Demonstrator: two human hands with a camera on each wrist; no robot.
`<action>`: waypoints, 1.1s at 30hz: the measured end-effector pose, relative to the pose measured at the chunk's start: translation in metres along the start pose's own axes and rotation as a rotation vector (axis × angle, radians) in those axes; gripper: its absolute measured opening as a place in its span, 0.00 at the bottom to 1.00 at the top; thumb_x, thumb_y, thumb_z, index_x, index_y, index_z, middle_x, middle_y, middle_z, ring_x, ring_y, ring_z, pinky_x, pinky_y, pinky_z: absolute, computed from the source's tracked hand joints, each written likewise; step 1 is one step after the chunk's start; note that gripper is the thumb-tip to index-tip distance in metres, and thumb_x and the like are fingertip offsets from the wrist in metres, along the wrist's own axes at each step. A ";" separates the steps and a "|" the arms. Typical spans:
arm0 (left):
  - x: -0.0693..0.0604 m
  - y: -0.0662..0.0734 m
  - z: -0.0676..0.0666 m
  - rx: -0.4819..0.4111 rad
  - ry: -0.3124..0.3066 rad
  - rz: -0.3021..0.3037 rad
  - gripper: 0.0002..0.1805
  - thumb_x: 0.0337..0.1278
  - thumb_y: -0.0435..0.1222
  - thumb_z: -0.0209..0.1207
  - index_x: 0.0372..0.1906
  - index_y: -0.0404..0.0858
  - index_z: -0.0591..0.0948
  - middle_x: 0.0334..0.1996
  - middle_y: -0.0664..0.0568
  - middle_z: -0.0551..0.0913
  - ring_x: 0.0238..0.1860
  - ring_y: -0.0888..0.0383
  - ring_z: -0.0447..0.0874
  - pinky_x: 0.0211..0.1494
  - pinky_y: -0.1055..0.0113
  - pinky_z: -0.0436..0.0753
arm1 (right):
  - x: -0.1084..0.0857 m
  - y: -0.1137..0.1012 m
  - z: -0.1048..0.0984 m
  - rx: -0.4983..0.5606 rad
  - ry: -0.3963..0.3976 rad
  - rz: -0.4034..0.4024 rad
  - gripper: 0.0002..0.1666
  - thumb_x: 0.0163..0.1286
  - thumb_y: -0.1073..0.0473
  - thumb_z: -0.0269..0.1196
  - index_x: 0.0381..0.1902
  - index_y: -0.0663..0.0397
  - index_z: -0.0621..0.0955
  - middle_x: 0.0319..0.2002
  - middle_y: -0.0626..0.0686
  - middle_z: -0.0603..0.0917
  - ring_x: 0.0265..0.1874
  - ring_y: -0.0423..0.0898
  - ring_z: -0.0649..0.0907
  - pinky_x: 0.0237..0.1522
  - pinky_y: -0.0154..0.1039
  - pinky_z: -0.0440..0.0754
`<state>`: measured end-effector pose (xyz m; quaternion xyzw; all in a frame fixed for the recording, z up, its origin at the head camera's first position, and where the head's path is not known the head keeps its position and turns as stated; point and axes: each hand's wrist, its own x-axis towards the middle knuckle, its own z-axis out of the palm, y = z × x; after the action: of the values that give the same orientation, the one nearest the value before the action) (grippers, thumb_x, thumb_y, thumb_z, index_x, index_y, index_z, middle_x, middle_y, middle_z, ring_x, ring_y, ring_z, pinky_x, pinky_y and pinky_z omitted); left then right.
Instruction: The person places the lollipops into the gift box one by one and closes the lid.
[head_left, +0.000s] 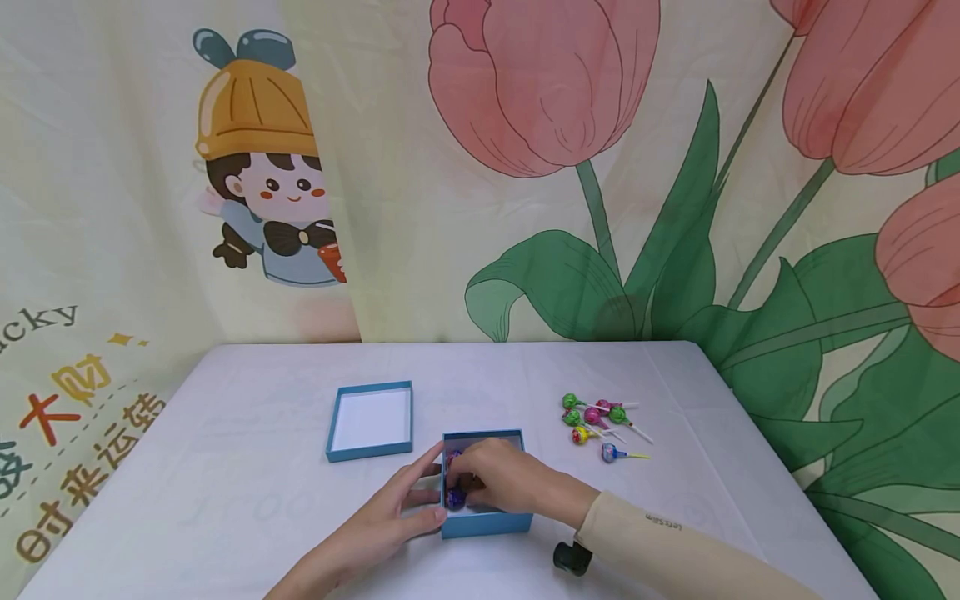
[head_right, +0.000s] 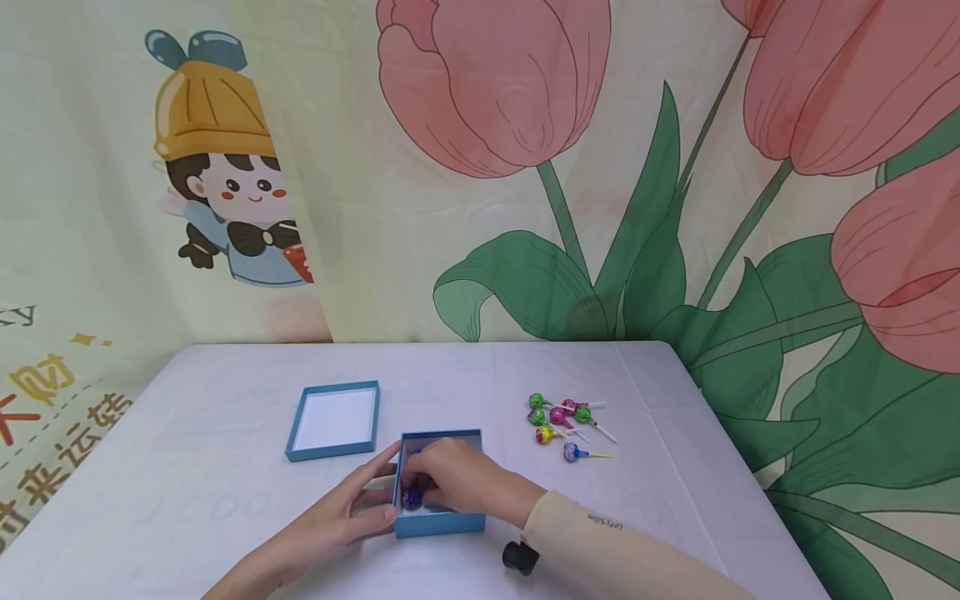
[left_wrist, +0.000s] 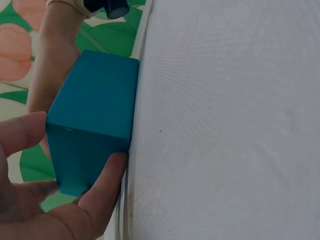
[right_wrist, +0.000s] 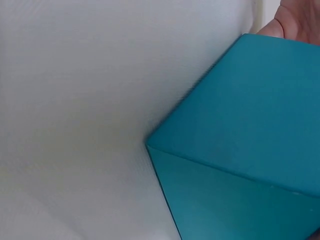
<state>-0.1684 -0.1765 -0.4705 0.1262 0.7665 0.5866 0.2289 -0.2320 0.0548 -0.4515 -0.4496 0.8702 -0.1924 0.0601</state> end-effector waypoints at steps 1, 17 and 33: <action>0.000 0.000 0.000 0.000 -0.002 0.000 0.46 0.78 0.48 0.61 0.88 0.55 0.49 0.83 0.36 0.54 0.76 0.33 0.67 0.66 0.36 0.79 | 0.000 0.000 -0.001 0.003 -0.001 0.000 0.11 0.68 0.64 0.76 0.47 0.48 0.91 0.43 0.44 0.91 0.39 0.33 0.85 0.46 0.20 0.80; 0.001 -0.002 0.001 0.021 0.017 0.029 0.46 0.77 0.46 0.62 0.88 0.52 0.49 0.82 0.32 0.55 0.74 0.32 0.69 0.68 0.35 0.77 | -0.015 0.018 -0.047 0.057 0.050 0.086 0.16 0.69 0.65 0.74 0.54 0.52 0.90 0.46 0.49 0.91 0.39 0.40 0.86 0.43 0.26 0.84; 0.000 -0.005 0.000 0.029 0.025 0.046 0.47 0.76 0.44 0.64 0.88 0.52 0.49 0.82 0.33 0.55 0.74 0.33 0.69 0.70 0.36 0.76 | -0.048 0.072 -0.112 0.018 0.216 0.280 0.17 0.67 0.65 0.76 0.54 0.51 0.89 0.45 0.47 0.90 0.39 0.41 0.87 0.43 0.31 0.88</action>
<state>-0.1683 -0.1776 -0.4752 0.1399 0.7746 0.5822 0.2037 -0.2890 0.1625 -0.3798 -0.3000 0.9240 -0.2371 -0.0036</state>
